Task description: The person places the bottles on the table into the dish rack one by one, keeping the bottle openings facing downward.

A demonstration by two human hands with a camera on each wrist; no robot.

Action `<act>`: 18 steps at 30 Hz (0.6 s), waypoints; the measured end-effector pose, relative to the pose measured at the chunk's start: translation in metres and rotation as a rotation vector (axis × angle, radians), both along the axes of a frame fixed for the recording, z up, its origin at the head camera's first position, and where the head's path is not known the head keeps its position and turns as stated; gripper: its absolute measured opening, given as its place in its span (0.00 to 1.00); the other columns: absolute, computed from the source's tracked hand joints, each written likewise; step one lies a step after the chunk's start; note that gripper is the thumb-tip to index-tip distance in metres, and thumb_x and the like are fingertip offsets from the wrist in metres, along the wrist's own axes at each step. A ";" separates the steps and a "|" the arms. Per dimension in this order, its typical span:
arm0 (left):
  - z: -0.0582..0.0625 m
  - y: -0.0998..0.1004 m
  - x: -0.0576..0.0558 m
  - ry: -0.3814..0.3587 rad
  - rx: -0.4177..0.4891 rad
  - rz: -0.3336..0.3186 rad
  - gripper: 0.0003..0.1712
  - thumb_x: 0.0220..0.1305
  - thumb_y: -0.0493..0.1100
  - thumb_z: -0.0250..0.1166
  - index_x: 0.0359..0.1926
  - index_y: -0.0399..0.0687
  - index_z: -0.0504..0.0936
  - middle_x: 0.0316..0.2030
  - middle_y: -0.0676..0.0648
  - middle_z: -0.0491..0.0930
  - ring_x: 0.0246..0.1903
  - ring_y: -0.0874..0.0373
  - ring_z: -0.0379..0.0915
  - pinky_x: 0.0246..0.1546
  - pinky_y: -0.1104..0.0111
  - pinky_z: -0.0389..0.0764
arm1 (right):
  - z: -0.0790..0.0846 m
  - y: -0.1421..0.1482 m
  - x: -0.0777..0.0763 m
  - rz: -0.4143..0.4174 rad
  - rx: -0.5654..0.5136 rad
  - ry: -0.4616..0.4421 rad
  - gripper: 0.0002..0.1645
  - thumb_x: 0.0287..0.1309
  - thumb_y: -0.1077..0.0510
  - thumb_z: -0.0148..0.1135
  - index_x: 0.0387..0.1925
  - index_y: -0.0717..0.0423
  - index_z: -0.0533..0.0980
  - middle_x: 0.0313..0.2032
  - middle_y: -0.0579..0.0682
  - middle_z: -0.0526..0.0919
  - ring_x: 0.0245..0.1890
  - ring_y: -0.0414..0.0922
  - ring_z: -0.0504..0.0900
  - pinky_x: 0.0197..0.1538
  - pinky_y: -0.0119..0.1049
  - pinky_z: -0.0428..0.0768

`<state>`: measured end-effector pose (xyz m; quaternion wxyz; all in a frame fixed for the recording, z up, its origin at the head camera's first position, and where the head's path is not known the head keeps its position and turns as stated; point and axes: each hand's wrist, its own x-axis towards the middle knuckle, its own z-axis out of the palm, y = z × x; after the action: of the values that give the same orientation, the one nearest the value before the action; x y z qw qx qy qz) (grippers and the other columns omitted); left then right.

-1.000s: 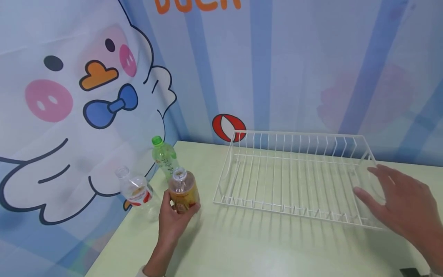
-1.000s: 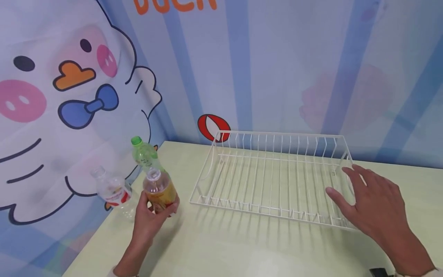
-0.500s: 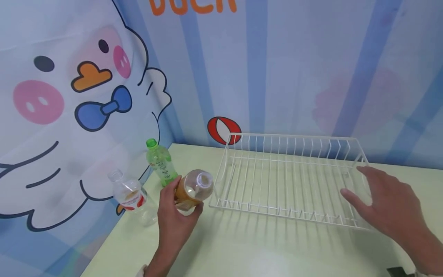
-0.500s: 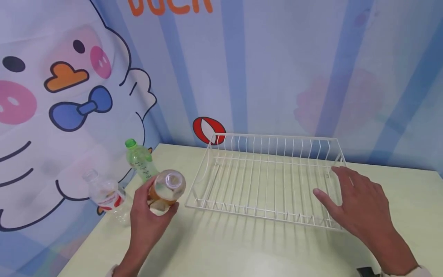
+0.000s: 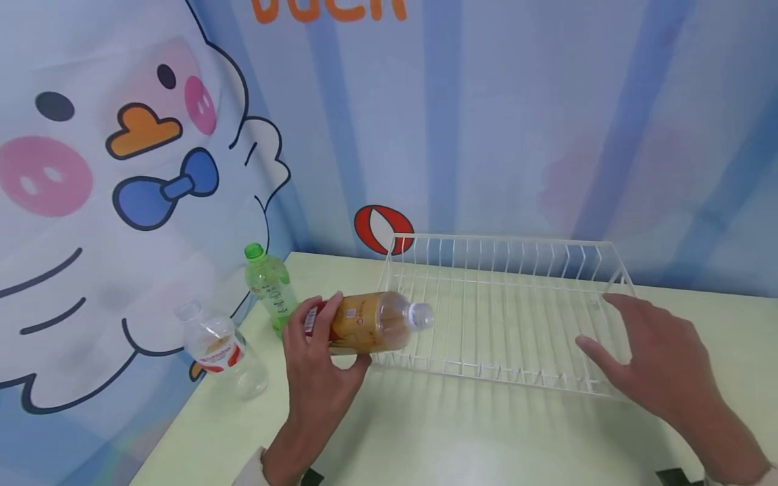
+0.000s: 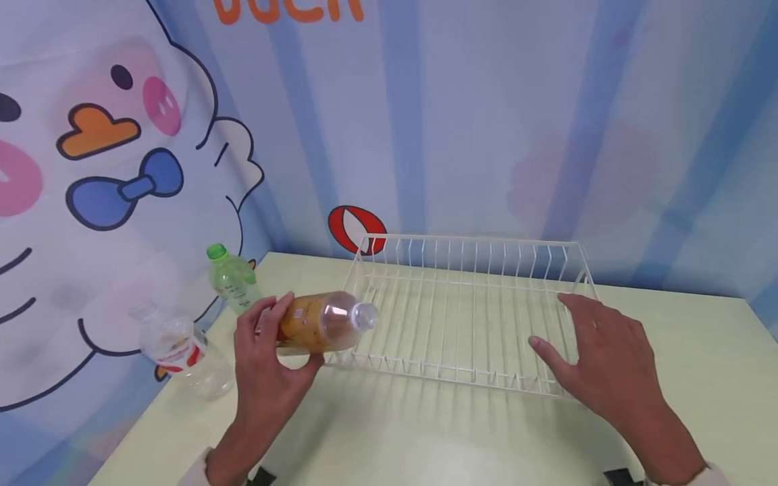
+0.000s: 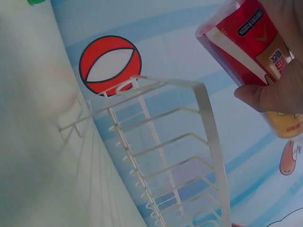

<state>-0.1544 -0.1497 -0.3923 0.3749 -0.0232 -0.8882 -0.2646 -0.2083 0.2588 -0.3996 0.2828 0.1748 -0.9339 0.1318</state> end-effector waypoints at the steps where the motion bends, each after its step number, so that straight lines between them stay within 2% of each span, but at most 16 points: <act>1: 0.000 0.003 -0.001 0.015 -0.012 -0.008 0.53 0.36 0.36 0.84 0.66 0.55 0.71 0.64 0.41 0.65 0.66 0.44 0.58 0.49 0.48 0.82 | 0.001 -0.002 0.001 0.019 0.000 0.031 0.43 0.48 0.40 0.72 0.57 0.65 0.74 0.46 0.66 0.82 0.40 0.64 0.81 0.37 0.62 0.75; 4: -0.001 0.010 -0.002 0.054 -0.047 -0.033 0.53 0.33 0.36 0.85 0.65 0.54 0.72 0.63 0.40 0.65 0.67 0.43 0.57 0.48 0.46 0.81 | 0.002 -0.007 0.006 0.065 0.005 0.088 0.42 0.44 0.41 0.73 0.55 0.65 0.75 0.43 0.64 0.83 0.38 0.62 0.82 0.36 0.60 0.76; 10: -0.005 0.020 -0.006 0.100 -0.133 -0.068 0.56 0.32 0.37 0.85 0.67 0.57 0.72 0.63 0.38 0.65 0.69 0.42 0.55 0.52 0.42 0.77 | 0.006 -0.017 0.011 0.122 0.002 0.113 0.43 0.45 0.39 0.72 0.55 0.65 0.75 0.46 0.63 0.83 0.42 0.62 0.81 0.40 0.61 0.76; 15: -0.007 0.029 -0.009 0.124 -0.189 -0.076 0.58 0.32 0.37 0.85 0.69 0.60 0.70 0.63 0.39 0.66 0.70 0.42 0.54 0.53 0.43 0.77 | 0.010 -0.024 0.012 0.190 -0.004 0.129 0.46 0.48 0.32 0.68 0.56 0.63 0.74 0.49 0.60 0.83 0.46 0.61 0.80 0.43 0.62 0.75; 18: -0.008 0.035 -0.011 0.150 -0.219 -0.085 0.57 0.32 0.37 0.86 0.69 0.58 0.71 0.63 0.38 0.66 0.70 0.41 0.54 0.52 0.42 0.77 | 0.011 -0.029 0.012 0.231 -0.009 0.132 0.50 0.53 0.24 0.60 0.58 0.62 0.74 0.51 0.59 0.82 0.49 0.61 0.79 0.45 0.62 0.74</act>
<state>-0.1651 -0.1149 -0.4008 0.4240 -0.1214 -0.8794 -0.1794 -0.1966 0.2298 -0.3890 0.3275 0.2883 -0.8862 0.1558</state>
